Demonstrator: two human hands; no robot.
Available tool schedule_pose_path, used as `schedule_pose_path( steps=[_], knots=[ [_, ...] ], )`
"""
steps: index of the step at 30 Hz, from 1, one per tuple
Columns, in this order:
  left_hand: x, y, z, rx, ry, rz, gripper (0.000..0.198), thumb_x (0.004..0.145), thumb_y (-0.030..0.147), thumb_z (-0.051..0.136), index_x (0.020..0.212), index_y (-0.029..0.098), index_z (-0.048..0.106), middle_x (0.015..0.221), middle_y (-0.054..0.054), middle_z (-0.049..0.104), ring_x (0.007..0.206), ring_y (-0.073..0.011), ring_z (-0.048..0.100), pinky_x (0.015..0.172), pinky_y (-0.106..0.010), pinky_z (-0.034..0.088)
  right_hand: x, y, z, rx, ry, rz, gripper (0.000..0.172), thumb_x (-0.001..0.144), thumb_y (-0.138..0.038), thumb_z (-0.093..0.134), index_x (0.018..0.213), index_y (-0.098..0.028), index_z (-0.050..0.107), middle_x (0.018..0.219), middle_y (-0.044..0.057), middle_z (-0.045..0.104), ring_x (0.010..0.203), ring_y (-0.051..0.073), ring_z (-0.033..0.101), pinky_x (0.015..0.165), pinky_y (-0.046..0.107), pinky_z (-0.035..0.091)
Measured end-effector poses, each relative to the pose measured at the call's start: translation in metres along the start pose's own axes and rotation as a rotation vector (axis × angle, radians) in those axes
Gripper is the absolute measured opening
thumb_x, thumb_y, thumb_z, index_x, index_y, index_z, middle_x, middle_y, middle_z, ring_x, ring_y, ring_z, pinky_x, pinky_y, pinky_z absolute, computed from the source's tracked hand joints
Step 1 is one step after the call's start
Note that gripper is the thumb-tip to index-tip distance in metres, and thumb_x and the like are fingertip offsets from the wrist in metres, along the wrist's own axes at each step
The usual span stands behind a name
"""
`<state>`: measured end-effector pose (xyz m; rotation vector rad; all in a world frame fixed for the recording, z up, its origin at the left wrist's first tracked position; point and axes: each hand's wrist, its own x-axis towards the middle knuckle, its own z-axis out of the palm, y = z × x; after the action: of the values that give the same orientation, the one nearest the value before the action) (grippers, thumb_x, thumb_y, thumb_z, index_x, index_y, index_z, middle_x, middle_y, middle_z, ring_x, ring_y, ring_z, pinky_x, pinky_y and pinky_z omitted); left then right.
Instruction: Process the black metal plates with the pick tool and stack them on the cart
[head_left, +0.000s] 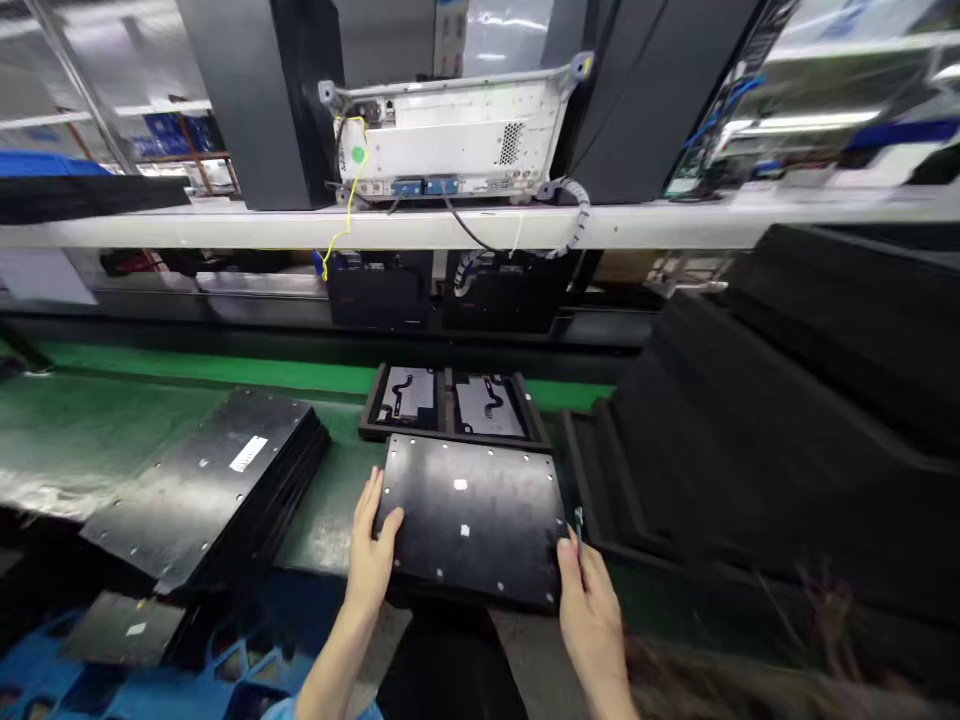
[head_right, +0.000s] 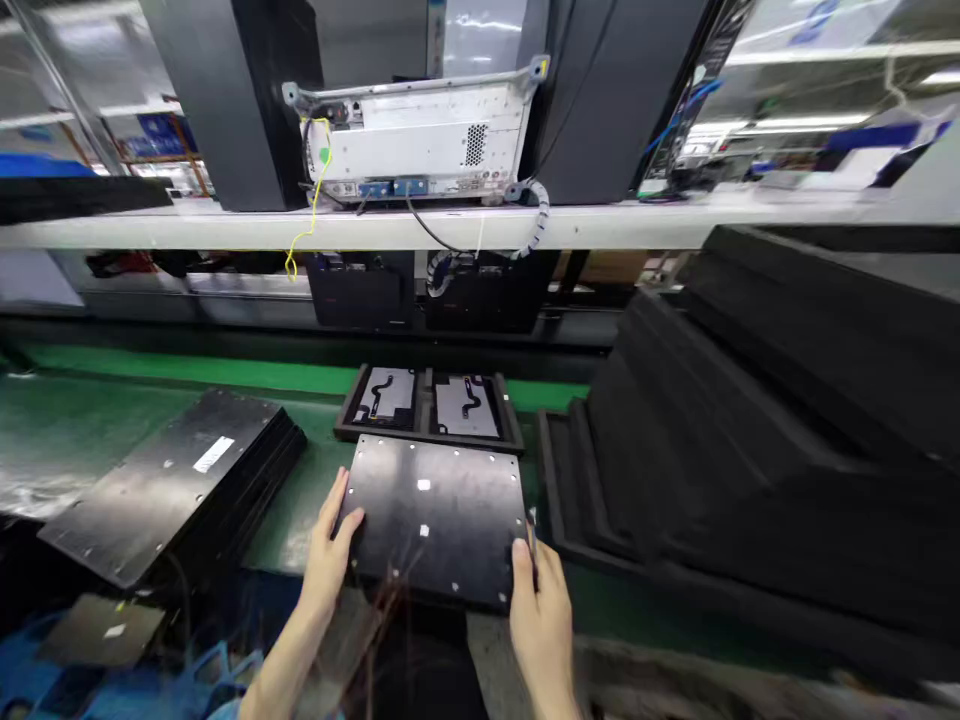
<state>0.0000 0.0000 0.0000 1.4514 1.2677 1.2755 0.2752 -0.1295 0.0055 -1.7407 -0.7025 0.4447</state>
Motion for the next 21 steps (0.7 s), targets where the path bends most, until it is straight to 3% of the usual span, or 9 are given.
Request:
schedule_pose_path(
  steps=[4,7,9,12,15,18,21],
  knots=[
    [0.018,0.019,-0.009,0.129,-0.038,-0.012,0.061,0.106,0.054,0.061,0.165,0.039,0.054,0.188,0.0,0.017,0.175,-0.0327,0.01,0.141,-0.059,0.011,0.003,-0.018,-0.003,-0.139,-0.051,-0.061,0.084,0.101,-0.083,0.046,0.155,-0.021,0.064,0.157,0.015,0.06,0.142,0.039,0.058,0.113,0.049,0.046],
    [0.032,0.033,-0.025,0.17,0.026,-0.012,0.075,0.109,0.06,0.053,0.177,0.041,0.027,0.19,0.0,-0.006,0.175,-0.032,-0.005,0.139,-0.063,-0.002,0.008,-0.034,-0.023,-0.222,0.109,-0.193,0.085,0.103,-0.08,0.045,0.167,-0.025,0.053,0.156,0.015,0.061,0.138,0.038,0.061,0.109,0.049,0.048],
    [0.036,0.035,-0.035,0.147,0.077,-0.017,0.078,0.11,0.063,0.05,0.178,0.039,0.021,0.19,-0.002,-0.002,0.175,-0.03,-0.004,0.14,-0.061,0.001,0.012,-0.037,-0.039,-0.196,0.192,-0.211,0.083,0.102,-0.079,0.047,0.163,-0.023,0.057,0.148,0.015,0.067,0.135,0.038,0.062,0.111,0.05,0.048],
    [0.035,0.023,-0.038,0.13,0.03,-0.044,0.071,0.109,0.065,0.051,0.173,0.035,0.039,0.189,-0.002,0.015,0.175,-0.0277,0.004,0.142,-0.054,0.009,0.016,-0.025,-0.048,-0.112,0.05,-0.035,0.086,0.095,-0.082,0.057,0.155,-0.021,0.065,0.152,0.015,0.067,0.143,0.038,0.059,0.123,0.051,0.042],
    [0.031,0.004,-0.027,0.128,-0.103,-0.154,0.077,0.107,0.069,0.055,0.171,0.029,0.043,0.186,-0.007,0.026,0.174,-0.0285,0.017,0.142,-0.05,0.015,0.02,-0.005,-0.035,-0.076,-0.155,0.084,0.093,0.09,-0.085,0.063,0.155,-0.019,0.064,0.16,0.016,0.062,0.151,0.039,0.053,0.129,0.051,0.038],
    [0.031,-0.009,-0.017,0.086,-0.196,-0.256,0.082,0.105,0.07,0.058,0.173,0.026,0.042,0.181,-0.009,0.036,0.17,-0.03,0.029,0.141,-0.049,0.02,0.024,0.002,-0.017,-0.078,-0.291,0.067,0.088,0.091,-0.083,0.062,0.15,-0.019,0.069,0.156,0.015,0.065,0.151,0.038,0.054,0.129,0.049,0.039],
    [0.036,-0.011,-0.017,0.057,-0.237,-0.253,0.079,0.105,0.067,0.059,0.171,0.026,0.044,0.18,-0.007,0.038,0.17,-0.0289,0.03,0.141,-0.047,0.02,0.033,-0.001,-0.009,-0.091,-0.373,0.026,0.083,0.094,-0.082,0.059,0.148,-0.02,0.071,0.154,0.014,0.068,0.15,0.036,0.056,0.131,0.048,0.036]
  ],
)
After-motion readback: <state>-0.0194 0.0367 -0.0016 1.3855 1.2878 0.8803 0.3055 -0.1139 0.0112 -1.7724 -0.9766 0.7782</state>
